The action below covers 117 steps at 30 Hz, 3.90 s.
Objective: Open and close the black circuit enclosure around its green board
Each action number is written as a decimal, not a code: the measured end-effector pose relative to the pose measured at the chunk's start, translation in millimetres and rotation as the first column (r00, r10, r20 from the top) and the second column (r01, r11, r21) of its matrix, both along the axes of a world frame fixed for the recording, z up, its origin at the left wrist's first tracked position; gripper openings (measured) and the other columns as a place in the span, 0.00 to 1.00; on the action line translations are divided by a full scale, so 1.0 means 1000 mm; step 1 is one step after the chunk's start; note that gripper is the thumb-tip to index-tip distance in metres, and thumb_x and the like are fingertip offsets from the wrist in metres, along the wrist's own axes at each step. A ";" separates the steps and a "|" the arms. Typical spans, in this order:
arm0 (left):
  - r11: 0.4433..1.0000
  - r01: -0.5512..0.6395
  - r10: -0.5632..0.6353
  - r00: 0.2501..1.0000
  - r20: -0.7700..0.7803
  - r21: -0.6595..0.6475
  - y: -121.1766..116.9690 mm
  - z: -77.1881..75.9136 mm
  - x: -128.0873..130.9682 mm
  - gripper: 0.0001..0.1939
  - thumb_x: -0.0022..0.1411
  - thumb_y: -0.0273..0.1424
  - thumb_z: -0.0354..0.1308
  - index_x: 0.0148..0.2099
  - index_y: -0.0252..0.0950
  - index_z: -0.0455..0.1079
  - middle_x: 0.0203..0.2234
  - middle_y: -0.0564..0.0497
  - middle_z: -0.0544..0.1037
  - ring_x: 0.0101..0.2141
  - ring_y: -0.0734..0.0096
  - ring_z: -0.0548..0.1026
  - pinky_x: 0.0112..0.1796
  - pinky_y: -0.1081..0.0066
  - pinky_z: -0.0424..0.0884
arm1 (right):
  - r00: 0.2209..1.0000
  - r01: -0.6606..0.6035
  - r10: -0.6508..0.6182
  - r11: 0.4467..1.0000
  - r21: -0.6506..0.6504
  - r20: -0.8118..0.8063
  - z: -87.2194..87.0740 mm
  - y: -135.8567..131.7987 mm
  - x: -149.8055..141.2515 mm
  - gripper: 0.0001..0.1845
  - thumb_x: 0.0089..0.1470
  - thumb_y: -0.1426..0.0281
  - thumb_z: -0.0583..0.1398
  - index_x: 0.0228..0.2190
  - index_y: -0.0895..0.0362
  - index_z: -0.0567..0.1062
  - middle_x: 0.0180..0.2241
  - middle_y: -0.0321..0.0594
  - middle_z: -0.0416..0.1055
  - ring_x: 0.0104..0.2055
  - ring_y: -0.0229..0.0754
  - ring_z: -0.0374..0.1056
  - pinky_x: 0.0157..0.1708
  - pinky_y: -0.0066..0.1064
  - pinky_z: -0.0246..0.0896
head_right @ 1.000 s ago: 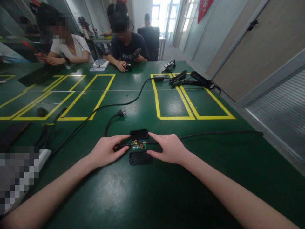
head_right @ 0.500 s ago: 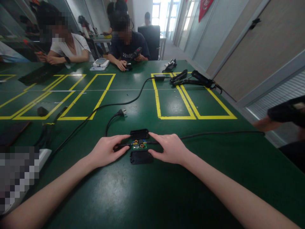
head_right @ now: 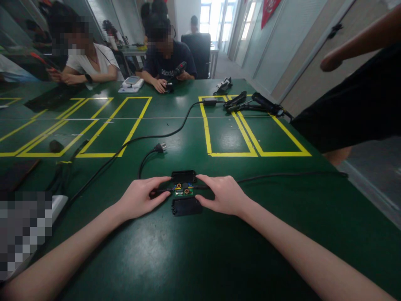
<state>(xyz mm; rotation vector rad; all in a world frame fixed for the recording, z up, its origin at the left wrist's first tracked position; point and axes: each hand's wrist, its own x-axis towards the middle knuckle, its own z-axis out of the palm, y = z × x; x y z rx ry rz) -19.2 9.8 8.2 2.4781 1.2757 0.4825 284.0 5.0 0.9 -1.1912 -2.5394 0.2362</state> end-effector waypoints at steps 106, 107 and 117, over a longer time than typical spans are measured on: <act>0.925 0.043 0.190 0.809 0.557 -0.378 -0.010 -0.003 0.024 0.15 0.63 0.27 0.62 0.52 0.35 0.75 0.39 0.47 0.85 0.37 0.67 0.83 0.37 0.70 0.77 | 0.788 -0.106 -0.018 0.981 -0.165 -0.615 0.000 -0.006 -0.013 0.11 0.62 0.72 0.63 0.46 0.53 0.82 0.44 0.45 0.80 0.46 0.47 0.78 0.45 0.40 0.79; 0.918 0.052 0.198 0.798 0.569 -0.394 -0.009 -0.004 0.024 0.15 0.62 0.27 0.63 0.52 0.35 0.75 0.40 0.46 0.85 0.36 0.67 0.83 0.37 0.70 0.77 | 0.788 -0.101 -0.027 0.980 -0.173 -0.615 0.000 -0.006 -0.012 0.11 0.62 0.72 0.63 0.45 0.53 0.82 0.43 0.45 0.80 0.45 0.47 0.78 0.45 0.40 0.79; 0.873 0.082 0.243 0.781 0.576 -0.480 -0.009 -0.004 0.023 0.13 0.65 0.29 0.63 0.50 0.33 0.81 0.39 0.45 0.87 0.37 0.66 0.85 0.40 0.69 0.81 | 0.817 -0.099 0.059 0.994 -0.039 -0.574 0.002 -0.009 -0.012 0.11 0.64 0.72 0.63 0.46 0.53 0.83 0.43 0.45 0.81 0.44 0.45 0.79 0.46 0.38 0.79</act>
